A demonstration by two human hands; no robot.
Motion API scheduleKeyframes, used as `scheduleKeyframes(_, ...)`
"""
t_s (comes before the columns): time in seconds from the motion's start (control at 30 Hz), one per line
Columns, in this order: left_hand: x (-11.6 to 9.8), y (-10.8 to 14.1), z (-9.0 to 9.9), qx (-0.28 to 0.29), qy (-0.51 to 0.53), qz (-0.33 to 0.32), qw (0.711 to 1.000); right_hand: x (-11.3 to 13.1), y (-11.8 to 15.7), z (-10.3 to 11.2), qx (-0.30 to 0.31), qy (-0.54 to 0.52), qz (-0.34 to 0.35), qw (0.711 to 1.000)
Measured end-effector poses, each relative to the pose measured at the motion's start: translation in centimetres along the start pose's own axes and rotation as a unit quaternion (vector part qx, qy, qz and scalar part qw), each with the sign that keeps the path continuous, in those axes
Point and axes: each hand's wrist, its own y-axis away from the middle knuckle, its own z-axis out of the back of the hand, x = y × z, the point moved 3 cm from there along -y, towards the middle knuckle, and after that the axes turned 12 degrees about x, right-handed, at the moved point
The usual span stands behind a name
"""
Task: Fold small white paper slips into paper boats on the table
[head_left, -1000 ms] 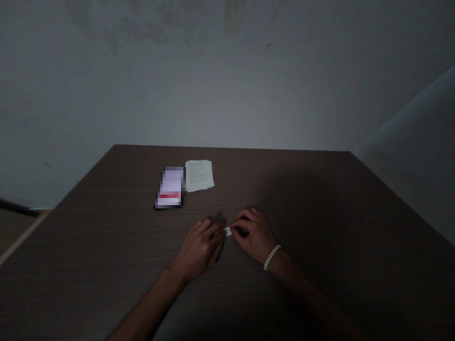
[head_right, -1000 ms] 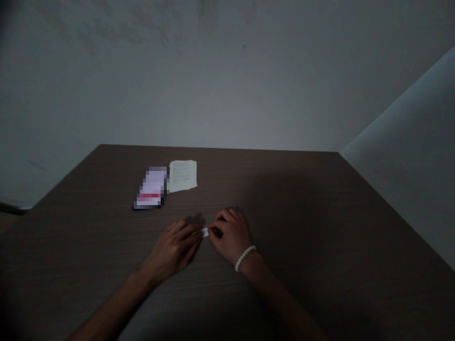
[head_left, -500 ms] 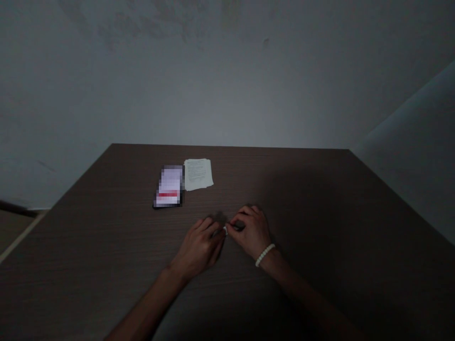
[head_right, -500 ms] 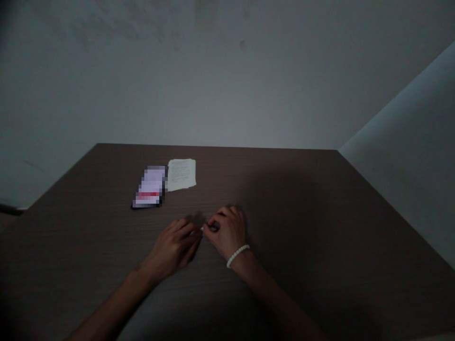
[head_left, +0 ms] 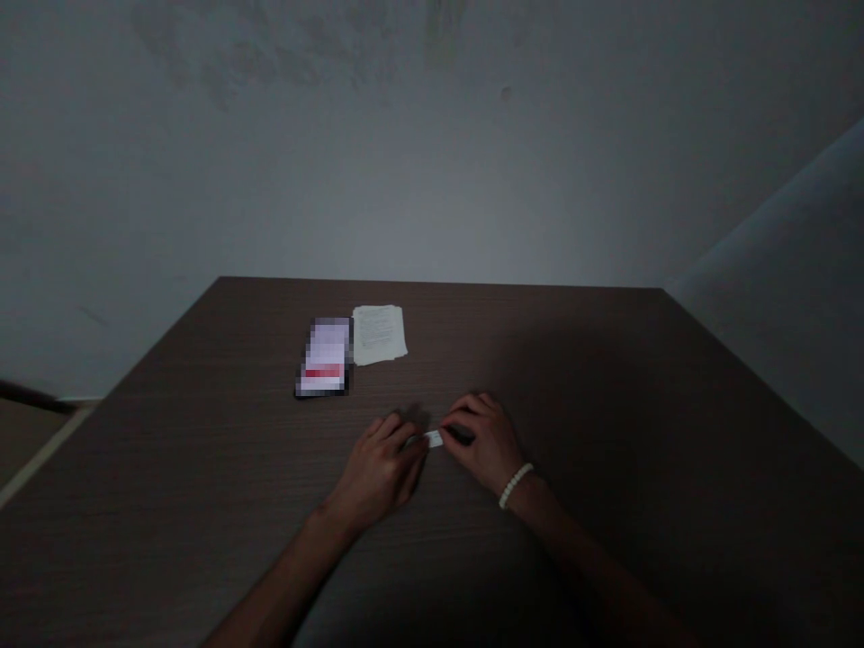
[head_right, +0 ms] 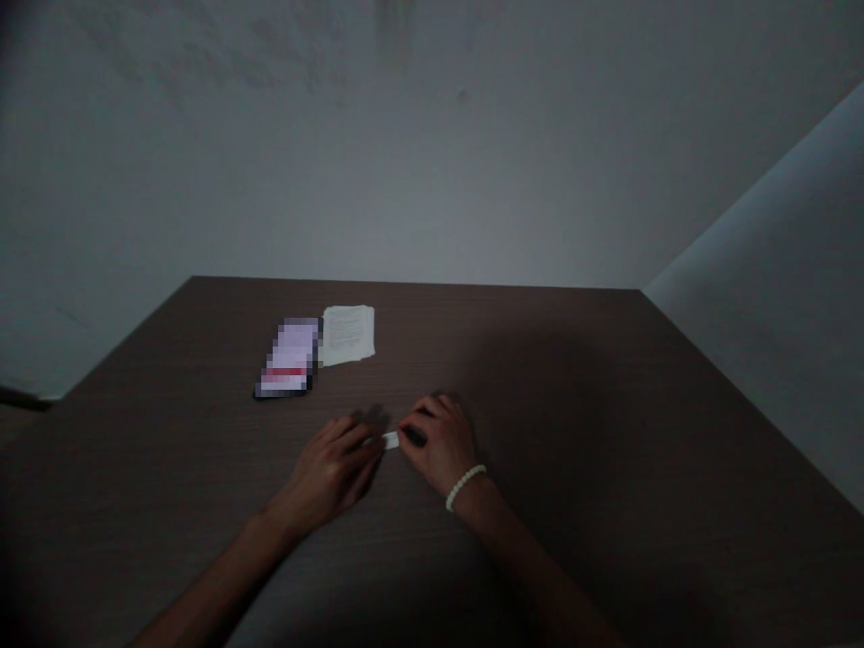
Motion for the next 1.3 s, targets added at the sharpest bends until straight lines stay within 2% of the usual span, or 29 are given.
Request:
scheduleKeyframes(0.13, 0.5, 0.0, 0.1, -0.028, 0.027, 0.022, 0.999, 0.2, 0.5, 0.2, 0.034, 0.016, 0.065, 0.997)
scheduleKeyframes(0.37, 1.0, -0.9, 0.1, -0.064, 0.054, 0.093, 0.992, 1.3, 1.1, 0.6, 0.084, 0.097, 0.133, 0.983)
scheduleKeyframes(0.53, 1.3, -1.4, -0.1, -0.074, 0.072, 0.151, 0.983, 1.4, 1.2, 0.5, 0.094, 0.108, 0.124, 0.982)
scheduleKeyframes(0.73, 1.1, -1.4, 0.2, -0.078, 0.077, 0.177, 0.978, 1.5, 1.3, 0.4, 0.09, 0.107, 0.106, 0.984)
scheduleKeyframes(1.3, 2.1, -1.0, 0.0, -0.101, 0.07, 0.193, 0.973, 1.8, 1.4, 0.4, 0.075, 0.115, 0.093, 0.986)
